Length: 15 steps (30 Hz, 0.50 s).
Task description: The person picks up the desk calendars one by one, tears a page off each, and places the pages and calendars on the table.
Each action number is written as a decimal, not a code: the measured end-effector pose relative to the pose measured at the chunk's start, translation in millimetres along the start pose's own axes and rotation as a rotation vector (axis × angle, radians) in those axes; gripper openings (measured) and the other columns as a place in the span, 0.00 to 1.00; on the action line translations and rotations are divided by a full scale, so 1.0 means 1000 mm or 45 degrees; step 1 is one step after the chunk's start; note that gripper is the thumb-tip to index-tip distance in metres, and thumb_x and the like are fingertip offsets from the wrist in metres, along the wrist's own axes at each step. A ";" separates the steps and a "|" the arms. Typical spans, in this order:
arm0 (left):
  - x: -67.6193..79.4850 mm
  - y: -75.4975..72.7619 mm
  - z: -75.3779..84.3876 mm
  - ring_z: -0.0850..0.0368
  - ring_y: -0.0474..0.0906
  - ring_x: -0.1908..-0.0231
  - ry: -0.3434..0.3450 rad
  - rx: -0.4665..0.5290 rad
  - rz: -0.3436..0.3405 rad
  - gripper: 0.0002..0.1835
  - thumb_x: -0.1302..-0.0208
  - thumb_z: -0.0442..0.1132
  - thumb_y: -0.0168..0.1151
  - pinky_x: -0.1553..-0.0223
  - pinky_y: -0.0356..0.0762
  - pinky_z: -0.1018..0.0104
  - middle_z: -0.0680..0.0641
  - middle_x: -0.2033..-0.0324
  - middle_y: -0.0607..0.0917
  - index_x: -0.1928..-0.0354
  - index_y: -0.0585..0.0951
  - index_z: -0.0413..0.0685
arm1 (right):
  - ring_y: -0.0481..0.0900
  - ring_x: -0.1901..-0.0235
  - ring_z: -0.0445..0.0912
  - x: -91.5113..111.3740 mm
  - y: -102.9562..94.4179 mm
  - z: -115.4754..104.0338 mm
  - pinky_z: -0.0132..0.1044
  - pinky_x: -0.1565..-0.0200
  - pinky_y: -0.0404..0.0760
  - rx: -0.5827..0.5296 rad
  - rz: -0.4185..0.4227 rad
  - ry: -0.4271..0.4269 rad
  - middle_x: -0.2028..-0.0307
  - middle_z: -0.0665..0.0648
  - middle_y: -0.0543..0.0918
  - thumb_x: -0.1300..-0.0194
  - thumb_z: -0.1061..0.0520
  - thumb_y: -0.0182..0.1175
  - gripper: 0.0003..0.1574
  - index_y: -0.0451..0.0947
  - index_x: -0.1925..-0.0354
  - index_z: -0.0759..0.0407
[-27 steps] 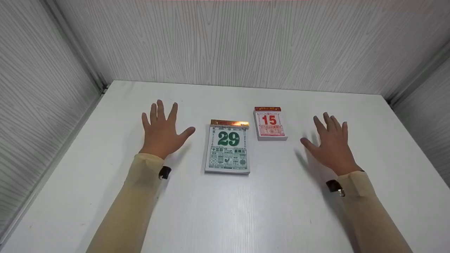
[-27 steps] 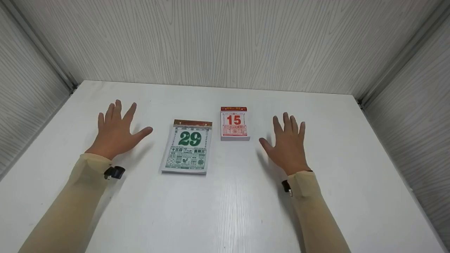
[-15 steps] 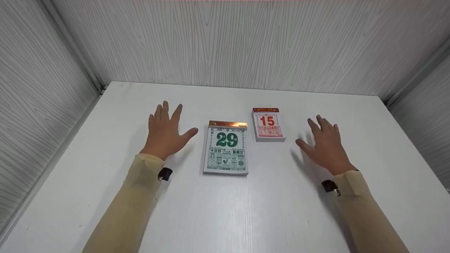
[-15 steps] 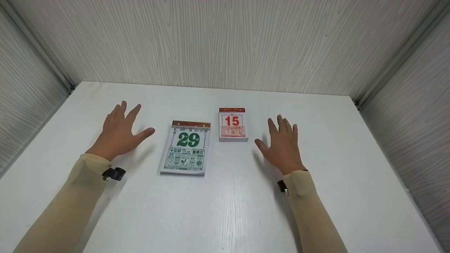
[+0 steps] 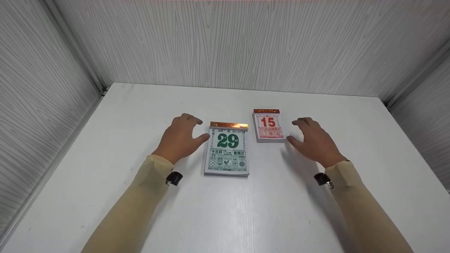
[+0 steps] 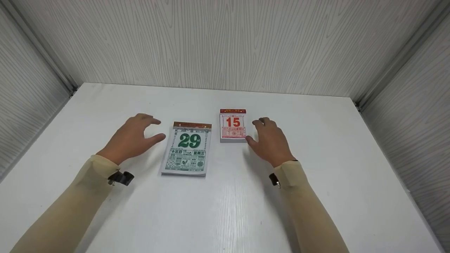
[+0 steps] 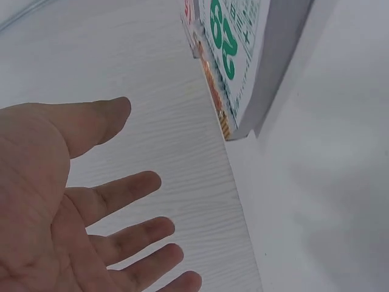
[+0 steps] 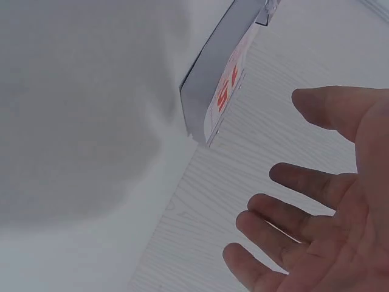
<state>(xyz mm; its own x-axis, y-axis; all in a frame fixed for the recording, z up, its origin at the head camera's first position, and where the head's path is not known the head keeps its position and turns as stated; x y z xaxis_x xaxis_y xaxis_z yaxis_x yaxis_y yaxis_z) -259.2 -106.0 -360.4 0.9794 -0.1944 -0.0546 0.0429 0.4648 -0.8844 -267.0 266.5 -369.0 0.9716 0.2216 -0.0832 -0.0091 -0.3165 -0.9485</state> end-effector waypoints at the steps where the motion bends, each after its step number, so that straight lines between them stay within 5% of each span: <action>1: 0.000 0.003 0.004 0.39 0.64 0.28 0.003 -0.005 -0.021 0.31 0.29 0.56 0.64 0.30 0.67 0.43 0.39 0.29 0.71 0.32 0.77 0.45 | 0.67 0.31 0.65 -0.002 0.001 -0.003 0.64 0.33 0.69 0.002 -0.017 -0.006 0.30 0.69 0.68 0.26 0.46 0.61 0.36 0.69 0.30 0.65; 9: 0.000 0.037 0.033 0.45 0.73 0.38 0.064 -0.041 -0.159 0.32 0.32 0.56 0.68 0.35 0.74 0.49 0.42 0.35 0.77 0.33 0.78 0.47 | 0.75 0.36 0.62 -0.019 0.018 -0.022 0.59 0.35 0.74 0.064 -0.067 -0.109 0.37 0.67 0.76 0.28 0.52 0.65 0.30 0.74 0.35 0.67; 15: 0.003 0.059 0.050 0.48 0.73 0.46 0.109 -0.180 -0.200 0.36 0.36 0.61 0.70 0.42 0.77 0.50 0.44 0.44 0.80 0.32 0.78 0.49 | 0.79 0.43 0.59 -0.024 0.032 -0.034 0.54 0.39 0.79 0.113 -0.106 -0.217 0.42 0.66 0.80 0.30 0.58 0.67 0.25 0.78 0.39 0.67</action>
<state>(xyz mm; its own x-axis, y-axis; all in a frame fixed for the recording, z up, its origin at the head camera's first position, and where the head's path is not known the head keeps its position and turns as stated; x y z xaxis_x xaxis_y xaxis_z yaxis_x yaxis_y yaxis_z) -244.3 -36.4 -389.7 0.9423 -0.3302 0.0552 0.1598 0.2986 -0.9409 -282.4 220.2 -387.0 0.9157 0.3990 -0.0471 0.0414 -0.2102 -0.9768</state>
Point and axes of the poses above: each hand's wrist, its own x-axis away from the middle knuckle, its own y-axis out of the palm, z = x × y, the point moved 4 cm from there along -x, towards the middle knuckle
